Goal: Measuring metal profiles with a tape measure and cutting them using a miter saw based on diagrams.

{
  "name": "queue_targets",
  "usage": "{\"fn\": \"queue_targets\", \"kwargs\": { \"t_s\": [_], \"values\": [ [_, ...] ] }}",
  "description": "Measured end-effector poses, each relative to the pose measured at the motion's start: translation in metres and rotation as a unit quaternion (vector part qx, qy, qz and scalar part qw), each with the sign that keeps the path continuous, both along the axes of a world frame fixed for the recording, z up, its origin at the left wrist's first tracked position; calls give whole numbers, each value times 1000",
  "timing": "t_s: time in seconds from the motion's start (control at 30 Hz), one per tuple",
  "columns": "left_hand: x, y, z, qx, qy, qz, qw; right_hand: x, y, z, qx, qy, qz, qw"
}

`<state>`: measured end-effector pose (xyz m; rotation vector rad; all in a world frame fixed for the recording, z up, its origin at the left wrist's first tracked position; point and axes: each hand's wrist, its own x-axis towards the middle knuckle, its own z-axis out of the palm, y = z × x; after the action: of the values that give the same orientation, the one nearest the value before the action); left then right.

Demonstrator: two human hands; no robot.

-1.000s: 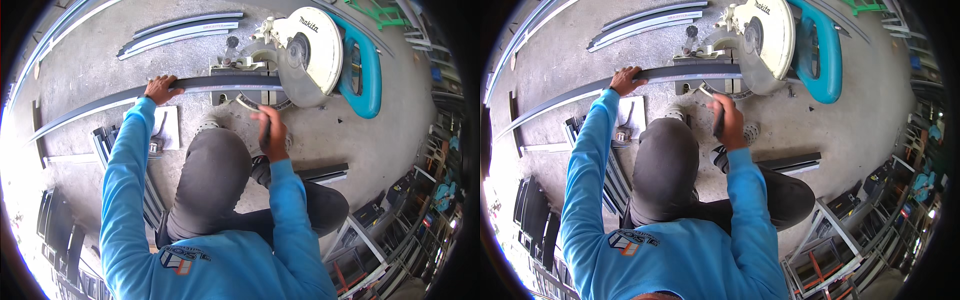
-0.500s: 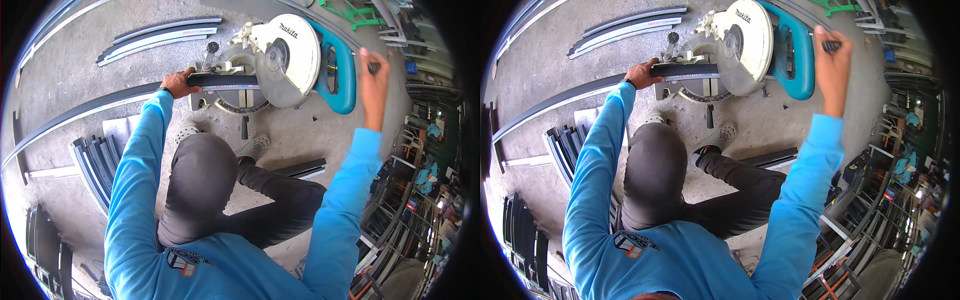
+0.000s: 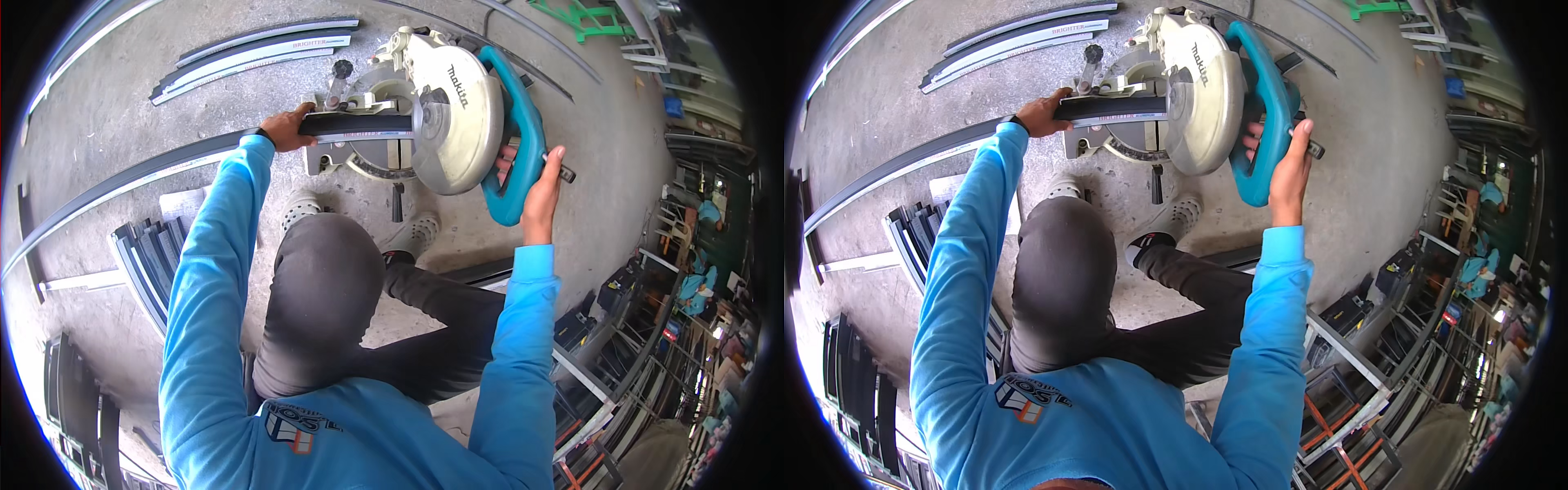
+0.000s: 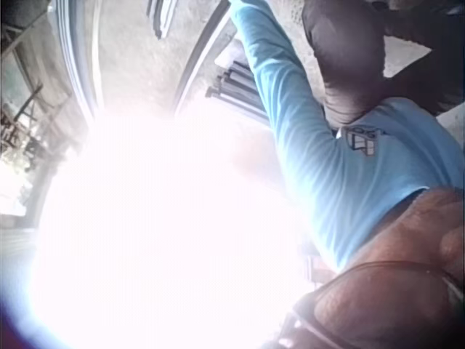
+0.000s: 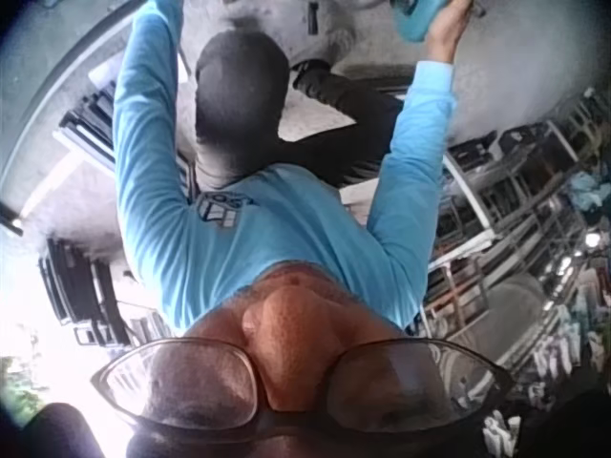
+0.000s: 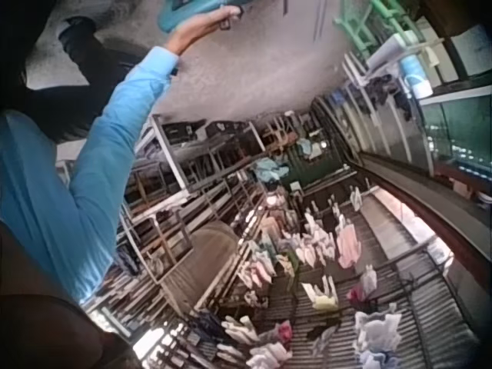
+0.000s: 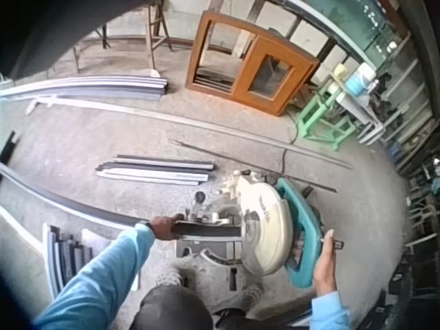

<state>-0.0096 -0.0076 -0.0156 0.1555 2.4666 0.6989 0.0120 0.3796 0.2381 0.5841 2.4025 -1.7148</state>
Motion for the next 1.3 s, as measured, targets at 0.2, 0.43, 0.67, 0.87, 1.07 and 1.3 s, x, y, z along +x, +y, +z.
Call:
{"fn": "queue_targets", "kwargs": {
  "t_s": [0.2,0.43,0.67,0.87,1.07,1.3],
  "values": [
    [2,22,9,-33,40,70,996,12,8,-23,-71,22,-24,997],
    [2,27,13,-42,21,92,995,16,10,-26,-14,24,-15,1000],
    [2,29,14,-62,4,101,993,25,9,-39,-19,32,-34,999],
    [1,29,16,-62,3,98,993,29,11,-46,-17,38,-36,998],
    [0,30,16,-52,-8,106,993,30,11,-49,-12,45,-29,999],
    [1,30,19,-59,-2,106,993,33,13,-54,-22,59,-20,998]
  ]
}}
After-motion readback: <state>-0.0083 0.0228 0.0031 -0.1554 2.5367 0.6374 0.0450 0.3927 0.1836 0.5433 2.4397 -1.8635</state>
